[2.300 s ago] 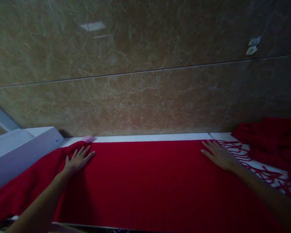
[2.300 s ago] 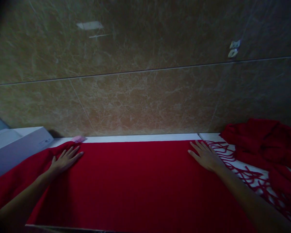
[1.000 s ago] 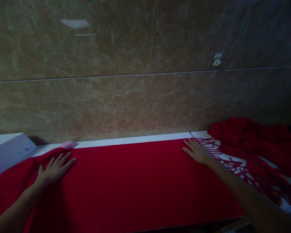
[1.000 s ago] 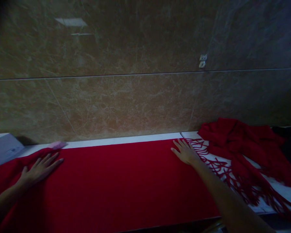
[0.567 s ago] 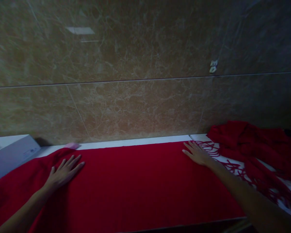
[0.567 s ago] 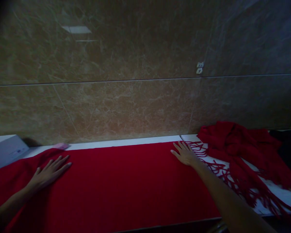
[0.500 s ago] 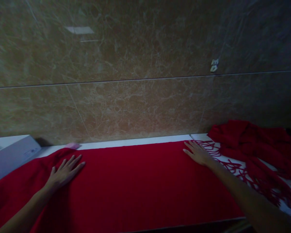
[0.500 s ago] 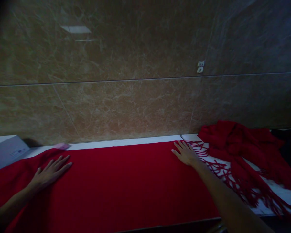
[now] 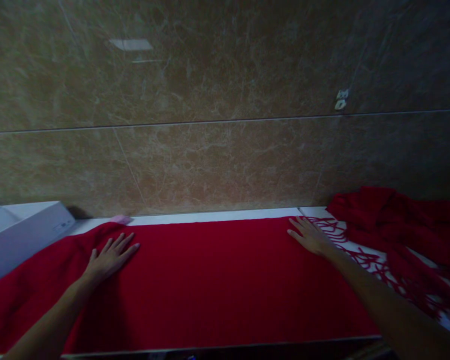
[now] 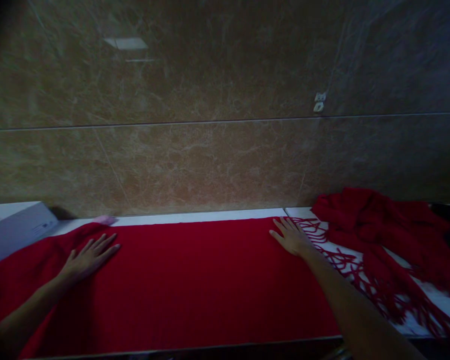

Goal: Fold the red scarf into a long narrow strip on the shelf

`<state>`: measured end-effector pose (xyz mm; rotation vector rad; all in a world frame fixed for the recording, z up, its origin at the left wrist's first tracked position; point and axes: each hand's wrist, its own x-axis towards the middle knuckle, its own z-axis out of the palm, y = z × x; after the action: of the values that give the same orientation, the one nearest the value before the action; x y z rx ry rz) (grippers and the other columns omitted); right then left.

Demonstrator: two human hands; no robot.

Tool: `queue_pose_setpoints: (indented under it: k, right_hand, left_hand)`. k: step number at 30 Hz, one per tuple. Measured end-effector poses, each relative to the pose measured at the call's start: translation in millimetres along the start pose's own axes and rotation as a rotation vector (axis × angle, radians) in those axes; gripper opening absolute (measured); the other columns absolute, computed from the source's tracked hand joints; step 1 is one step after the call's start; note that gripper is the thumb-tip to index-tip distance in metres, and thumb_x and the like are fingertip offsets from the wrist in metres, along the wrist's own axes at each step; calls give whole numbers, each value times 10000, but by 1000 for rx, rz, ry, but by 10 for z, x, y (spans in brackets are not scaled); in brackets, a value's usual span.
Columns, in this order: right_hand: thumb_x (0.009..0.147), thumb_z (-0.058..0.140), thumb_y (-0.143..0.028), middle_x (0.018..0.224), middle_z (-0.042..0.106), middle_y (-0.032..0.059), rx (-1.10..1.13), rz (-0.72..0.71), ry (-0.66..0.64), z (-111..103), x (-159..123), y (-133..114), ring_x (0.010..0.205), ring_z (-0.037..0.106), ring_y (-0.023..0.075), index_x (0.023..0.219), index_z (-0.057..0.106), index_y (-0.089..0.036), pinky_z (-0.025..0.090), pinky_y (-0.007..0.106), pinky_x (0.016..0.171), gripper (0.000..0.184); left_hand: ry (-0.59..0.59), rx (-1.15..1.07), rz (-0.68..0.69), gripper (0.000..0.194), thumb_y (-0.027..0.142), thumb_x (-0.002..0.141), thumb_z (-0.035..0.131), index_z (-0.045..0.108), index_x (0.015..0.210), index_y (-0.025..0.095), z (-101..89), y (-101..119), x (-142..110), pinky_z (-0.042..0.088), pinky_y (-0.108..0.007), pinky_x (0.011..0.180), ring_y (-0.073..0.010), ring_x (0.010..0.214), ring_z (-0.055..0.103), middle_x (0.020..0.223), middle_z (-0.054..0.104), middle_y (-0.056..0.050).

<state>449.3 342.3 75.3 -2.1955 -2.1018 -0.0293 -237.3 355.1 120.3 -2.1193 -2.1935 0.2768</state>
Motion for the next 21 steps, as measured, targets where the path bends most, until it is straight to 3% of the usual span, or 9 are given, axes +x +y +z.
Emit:
queue_pose_setpoints:
  k: [6, 13, 21]
  right_hand:
    - [994, 255, -699, 1699, 293, 101, 16, -2, 13, 25, 19, 28, 1579, 229, 319, 1638, 368, -214, 188, 572, 1284, 814]
    - [1003, 259, -692, 1708, 278, 93, 13, 4, -1, -19, -5, 1, 1584, 212, 317, 1638, 370, -202, 193, 541, 1293, 809]
    - [1004, 252, -705, 1708, 277, 92, 16, 2, -1, -20, -6, 15, 1582, 218, 327, 1643, 358, -227, 200, 572, 1282, 805]
  left_hand:
    - [-36, 30, -13, 571, 350, 1026, 369, 418, 1594, 315, 0, -5, 22, 203, -769, 1195, -435, 1589, 107, 1739, 143, -57]
    - [15, 35, 12, 552, 307, 997, 463, 472, 1542, 397, 47, -41, 53, 227, -782, 1179, -439, 1578, 167, 1717, 216, -42]
    - [-1, -5, -34, 541, 352, 1025, 374, 481, 1554, 312, -7, 2, 30, 221, -761, 1195, -424, 1584, 148, 1723, 210, -64]
